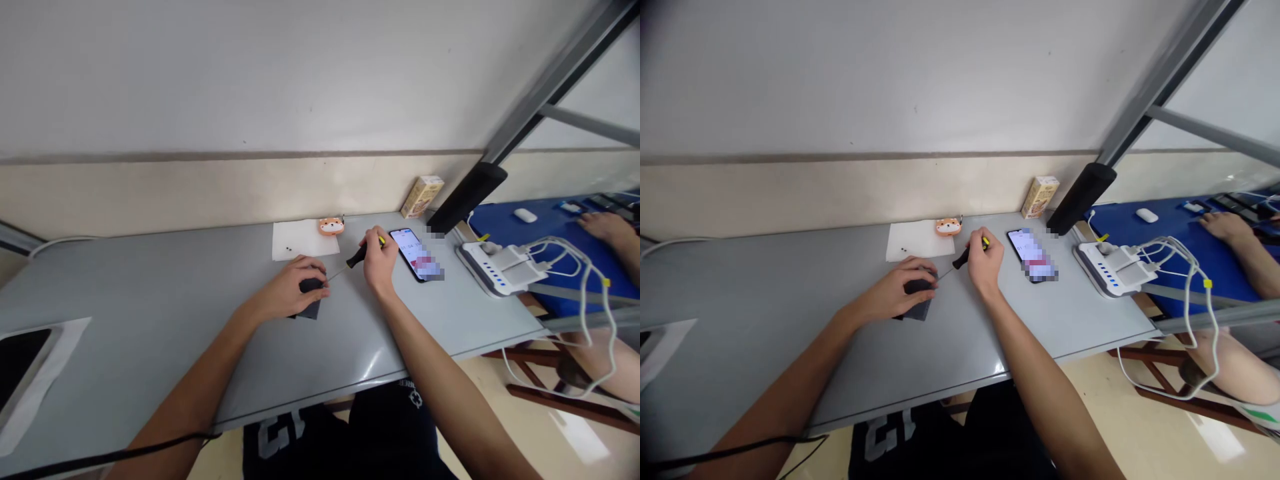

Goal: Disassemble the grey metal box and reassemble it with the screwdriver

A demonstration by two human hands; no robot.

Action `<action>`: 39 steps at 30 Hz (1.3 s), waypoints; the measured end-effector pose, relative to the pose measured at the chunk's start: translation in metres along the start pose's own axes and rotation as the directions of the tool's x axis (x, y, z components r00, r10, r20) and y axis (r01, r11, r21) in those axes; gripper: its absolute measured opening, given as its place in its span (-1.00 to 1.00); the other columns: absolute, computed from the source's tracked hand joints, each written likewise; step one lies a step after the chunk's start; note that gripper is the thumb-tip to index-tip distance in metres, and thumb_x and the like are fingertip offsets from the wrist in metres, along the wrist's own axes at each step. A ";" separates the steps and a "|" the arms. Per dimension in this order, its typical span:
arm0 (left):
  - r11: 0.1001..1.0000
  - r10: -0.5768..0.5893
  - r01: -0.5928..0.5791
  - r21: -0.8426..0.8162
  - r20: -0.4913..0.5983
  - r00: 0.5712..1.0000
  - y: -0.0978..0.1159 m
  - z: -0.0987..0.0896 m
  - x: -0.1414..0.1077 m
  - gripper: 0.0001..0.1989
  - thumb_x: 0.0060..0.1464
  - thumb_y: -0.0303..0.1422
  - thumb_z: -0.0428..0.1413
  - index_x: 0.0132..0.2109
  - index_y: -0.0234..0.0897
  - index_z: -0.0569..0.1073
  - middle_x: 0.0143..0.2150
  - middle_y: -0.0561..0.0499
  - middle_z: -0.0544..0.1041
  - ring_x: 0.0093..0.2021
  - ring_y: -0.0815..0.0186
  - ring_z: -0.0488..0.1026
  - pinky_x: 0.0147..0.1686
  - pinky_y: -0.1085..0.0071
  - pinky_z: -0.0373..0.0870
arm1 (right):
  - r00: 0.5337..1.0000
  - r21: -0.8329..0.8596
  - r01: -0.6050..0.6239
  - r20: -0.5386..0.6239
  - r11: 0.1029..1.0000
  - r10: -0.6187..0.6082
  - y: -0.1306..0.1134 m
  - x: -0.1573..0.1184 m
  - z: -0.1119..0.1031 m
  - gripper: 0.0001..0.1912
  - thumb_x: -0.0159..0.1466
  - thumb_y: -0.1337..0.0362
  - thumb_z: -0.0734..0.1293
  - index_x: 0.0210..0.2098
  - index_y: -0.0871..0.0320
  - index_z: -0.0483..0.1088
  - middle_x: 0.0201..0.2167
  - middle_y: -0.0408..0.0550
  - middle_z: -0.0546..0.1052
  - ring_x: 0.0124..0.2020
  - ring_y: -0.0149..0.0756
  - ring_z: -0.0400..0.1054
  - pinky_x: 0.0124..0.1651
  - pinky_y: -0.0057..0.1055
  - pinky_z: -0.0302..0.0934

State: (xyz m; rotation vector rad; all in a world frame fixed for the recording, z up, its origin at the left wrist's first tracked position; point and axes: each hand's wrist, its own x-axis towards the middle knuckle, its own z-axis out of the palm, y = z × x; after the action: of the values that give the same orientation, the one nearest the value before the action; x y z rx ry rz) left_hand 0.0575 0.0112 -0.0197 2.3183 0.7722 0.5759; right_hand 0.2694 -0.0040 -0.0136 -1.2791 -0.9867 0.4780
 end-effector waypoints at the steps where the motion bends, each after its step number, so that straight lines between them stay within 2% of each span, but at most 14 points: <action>1: 1.000 -0.006 0.006 -0.003 -0.014 1.000 -0.001 0.001 0.000 -0.81 0.29 -0.18 0.16 -0.15 -0.13 0.62 0.03 -0.05 0.55 0.09 0.16 0.45 0.19 0.11 0.38 | 1.000 -0.003 -0.006 -0.025 1.000 0.006 0.001 0.001 0.000 -0.68 0.29 0.26 0.19 -0.59 0.09 0.23 -0.61 -0.22 0.20 -0.49 -0.38 0.10 -0.39 -0.40 0.00; 5: 0.999 -0.034 0.032 -0.032 -0.087 0.996 -0.013 0.003 0.002 -0.77 0.35 -0.20 0.09 -0.17 -0.14 0.61 -0.03 -0.03 0.56 0.03 0.19 0.45 0.13 0.16 0.40 | 0.998 -0.008 -0.028 -0.058 1.000 0.028 0.004 0.004 0.001 -0.69 0.31 0.23 0.18 -0.57 0.09 0.24 -0.60 -0.23 0.20 -0.49 -0.38 0.09 -0.39 -0.41 -0.01; 9: 0.997 -0.067 0.072 0.026 -0.179 0.982 -0.038 -0.005 0.002 -0.76 0.33 -0.19 0.11 -0.21 -0.12 0.64 -0.07 -0.01 0.57 0.03 0.18 0.45 0.12 0.18 0.39 | 0.996 0.013 -0.044 -0.071 0.999 0.045 0.007 0.004 0.003 -0.68 0.32 0.20 0.19 -0.56 0.10 0.26 -0.58 -0.24 0.22 -0.47 -0.39 0.12 -0.38 -0.42 0.00; 11: 0.983 -0.114 0.150 0.106 -0.284 0.952 -0.054 -0.012 0.001 -0.76 0.32 -0.18 0.12 -0.21 -0.13 0.65 -0.09 -0.02 0.57 0.00 0.17 0.45 0.08 0.19 0.39 | 0.995 0.024 -0.065 -0.074 0.998 0.067 0.008 0.005 0.003 -0.68 0.32 0.20 0.19 -0.56 0.10 0.27 -0.59 -0.24 0.22 -0.47 -0.39 0.11 -0.38 -0.42 -0.01; 14: 0.915 -0.156 0.295 0.275 -0.432 0.888 -0.073 -0.020 0.001 -0.73 0.30 -0.12 0.14 -0.17 -0.13 0.67 -0.12 -0.07 0.56 -0.03 0.11 0.41 0.07 0.13 0.36 | 0.993 0.027 -0.090 -0.069 0.996 0.092 0.010 0.005 0.004 -0.68 0.32 0.20 0.19 -0.56 0.10 0.26 -0.59 -0.24 0.20 -0.48 -0.39 0.10 -0.39 -0.42 -0.02; 17: 0.866 -0.176 0.364 0.344 -0.472 0.864 -0.080 -0.022 0.002 -0.71 0.31 -0.09 0.13 -0.16 -0.11 0.68 -0.14 -0.08 0.54 -0.04 0.07 0.39 0.05 0.12 0.35 | 0.994 0.028 -0.092 -0.057 0.995 0.093 0.010 0.004 0.004 -0.69 0.32 0.22 0.19 -0.56 0.10 0.27 -0.60 -0.24 0.19 -0.48 -0.38 0.10 -0.39 -0.41 -0.03; 24: 0.849 -0.212 0.391 0.355 -0.449 0.868 -0.077 -0.020 0.003 -0.75 0.29 -0.11 0.16 -0.15 -0.11 0.67 -0.13 -0.08 0.54 -0.03 0.09 0.43 0.06 0.15 0.35 | 0.995 0.040 -0.072 -0.063 0.997 0.075 0.009 0.004 0.003 -0.68 0.33 0.22 0.20 -0.56 0.10 0.26 -0.58 -0.24 0.21 -0.47 -0.38 0.10 -0.38 -0.40 -0.02; 29: 0.870 -0.229 0.380 0.315 -0.426 0.875 -0.078 -0.038 -0.006 -0.73 0.32 -0.18 0.09 -0.10 -0.17 0.64 -0.08 -0.08 0.58 0.01 0.09 0.46 0.09 0.16 0.37 | 0.993 0.036 -0.084 -0.082 0.996 0.086 0.010 0.006 0.001 -0.68 0.32 0.21 0.21 -0.56 0.11 0.27 -0.58 -0.24 0.22 -0.47 -0.39 0.11 -0.38 -0.40 -0.02; 33: 0.905 -0.225 0.337 0.262 -0.377 0.899 -0.065 -0.053 -0.016 -0.71 0.35 -0.24 0.02 -0.08 -0.17 0.63 -0.05 -0.08 0.59 0.02 0.11 0.46 0.09 0.16 0.38 | 0.991 0.045 -0.070 -0.107 0.997 0.075 0.012 0.009 0.000 -0.69 0.31 0.22 0.22 -0.56 0.12 0.29 -0.60 -0.24 0.21 -0.49 -0.39 0.10 -0.40 -0.39 -0.03; 35: 0.935 -0.245 0.302 0.186 -0.278 0.929 -0.051 -0.056 -0.018 -0.73 0.34 -0.20 0.04 -0.05 -0.13 0.62 0.01 -0.04 0.58 0.01 0.16 0.47 0.05 0.22 0.41 | 0.990 0.065 -0.071 -0.121 0.995 0.078 0.013 0.010 0.000 -0.69 0.30 0.22 0.22 -0.56 0.12 0.30 -0.60 -0.24 0.21 -0.50 -0.39 0.09 -0.40 -0.39 -0.03; 37: 0.959 -0.258 0.267 0.099 -0.099 0.961 -0.036 -0.053 -0.018 -0.72 0.28 -0.12 0.14 0.04 -0.06 0.59 0.06 -0.01 0.55 -0.04 0.20 0.49 -0.02 0.28 0.44 | 0.988 0.082 -0.083 -0.125 0.993 0.093 0.014 0.010 -0.001 -0.70 0.30 0.21 0.22 -0.56 0.11 0.30 -0.60 -0.24 0.20 -0.51 -0.40 0.07 -0.41 -0.39 -0.03; 39: 0.968 -0.249 0.247 0.034 0.062 0.966 -0.023 -0.046 -0.016 -0.64 0.21 -0.08 0.20 0.11 -0.03 0.55 0.04 0.00 0.53 -0.09 0.22 0.49 -0.07 0.30 0.46 | 0.988 0.080 -0.084 -0.124 0.993 0.094 0.014 0.010 -0.001 -0.69 0.31 0.20 0.22 -0.55 0.11 0.29 -0.60 -0.25 0.18 -0.52 -0.40 0.06 -0.42 -0.39 -0.03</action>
State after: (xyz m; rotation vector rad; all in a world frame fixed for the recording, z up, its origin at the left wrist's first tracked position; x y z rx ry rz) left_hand 0.0115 0.0350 -0.0059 2.2070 1.0254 0.3781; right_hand 0.2785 0.0073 -0.0231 -1.2742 -0.8001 0.4907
